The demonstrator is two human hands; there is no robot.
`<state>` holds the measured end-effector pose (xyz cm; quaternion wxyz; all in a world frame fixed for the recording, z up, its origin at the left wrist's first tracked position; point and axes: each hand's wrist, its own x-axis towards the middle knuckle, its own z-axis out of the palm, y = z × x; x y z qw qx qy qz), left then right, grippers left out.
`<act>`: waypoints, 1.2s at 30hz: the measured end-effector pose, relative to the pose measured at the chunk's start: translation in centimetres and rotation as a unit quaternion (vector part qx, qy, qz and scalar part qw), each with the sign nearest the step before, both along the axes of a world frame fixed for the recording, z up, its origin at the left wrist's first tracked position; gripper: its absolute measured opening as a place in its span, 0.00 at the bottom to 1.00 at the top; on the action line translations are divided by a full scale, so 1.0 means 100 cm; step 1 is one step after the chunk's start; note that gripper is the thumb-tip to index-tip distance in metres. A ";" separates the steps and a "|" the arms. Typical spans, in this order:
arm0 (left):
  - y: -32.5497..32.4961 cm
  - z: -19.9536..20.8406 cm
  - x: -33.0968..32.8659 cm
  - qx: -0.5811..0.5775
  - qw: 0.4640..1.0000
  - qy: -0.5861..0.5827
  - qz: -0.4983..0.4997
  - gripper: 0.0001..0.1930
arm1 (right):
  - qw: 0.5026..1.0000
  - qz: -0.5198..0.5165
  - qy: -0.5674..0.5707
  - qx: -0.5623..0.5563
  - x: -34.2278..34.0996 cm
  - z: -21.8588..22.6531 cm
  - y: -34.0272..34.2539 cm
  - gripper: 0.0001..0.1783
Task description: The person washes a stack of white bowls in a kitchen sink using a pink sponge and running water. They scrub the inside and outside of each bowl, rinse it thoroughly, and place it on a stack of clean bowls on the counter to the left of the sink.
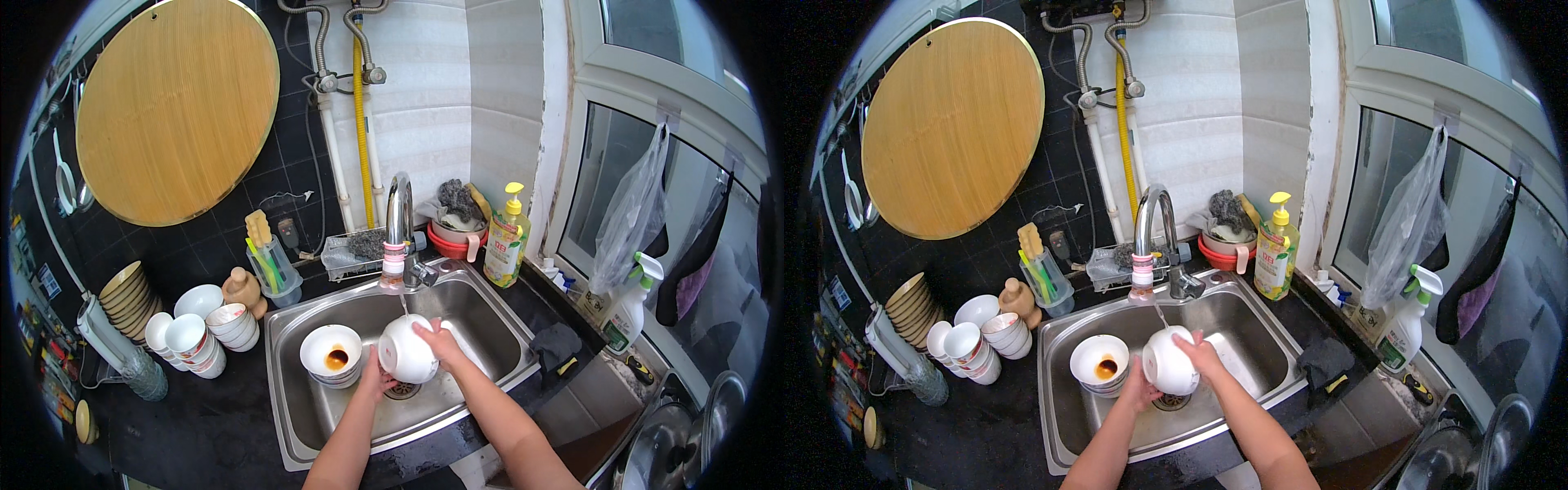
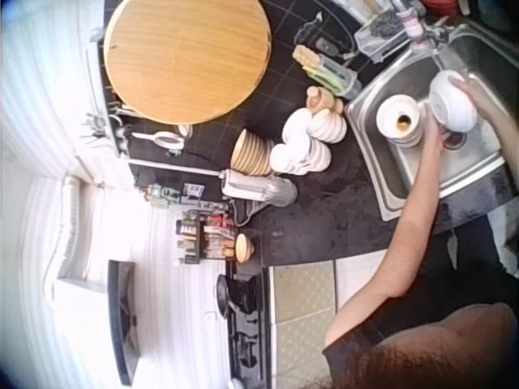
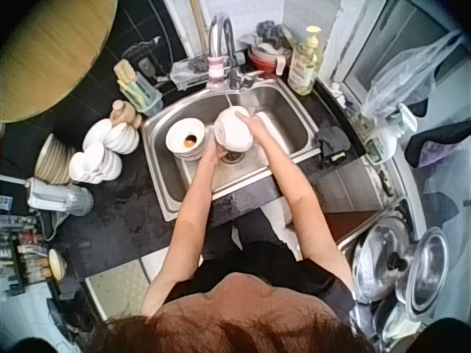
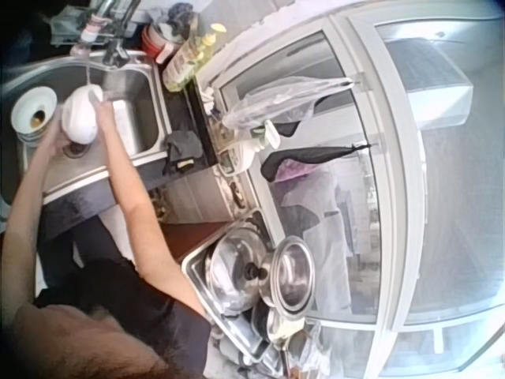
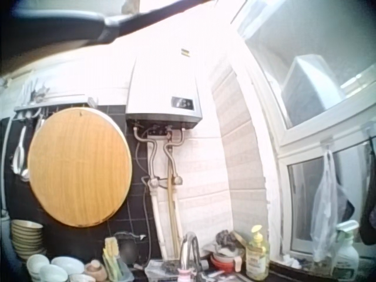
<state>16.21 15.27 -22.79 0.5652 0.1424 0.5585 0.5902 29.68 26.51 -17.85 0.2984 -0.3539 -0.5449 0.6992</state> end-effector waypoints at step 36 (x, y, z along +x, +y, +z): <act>0.005 0.005 0.014 0.190 0.961 0.201 -0.019 0.17 | 0.816 0.053 -0.054 0.573 -0.012 0.023 -0.024 0.18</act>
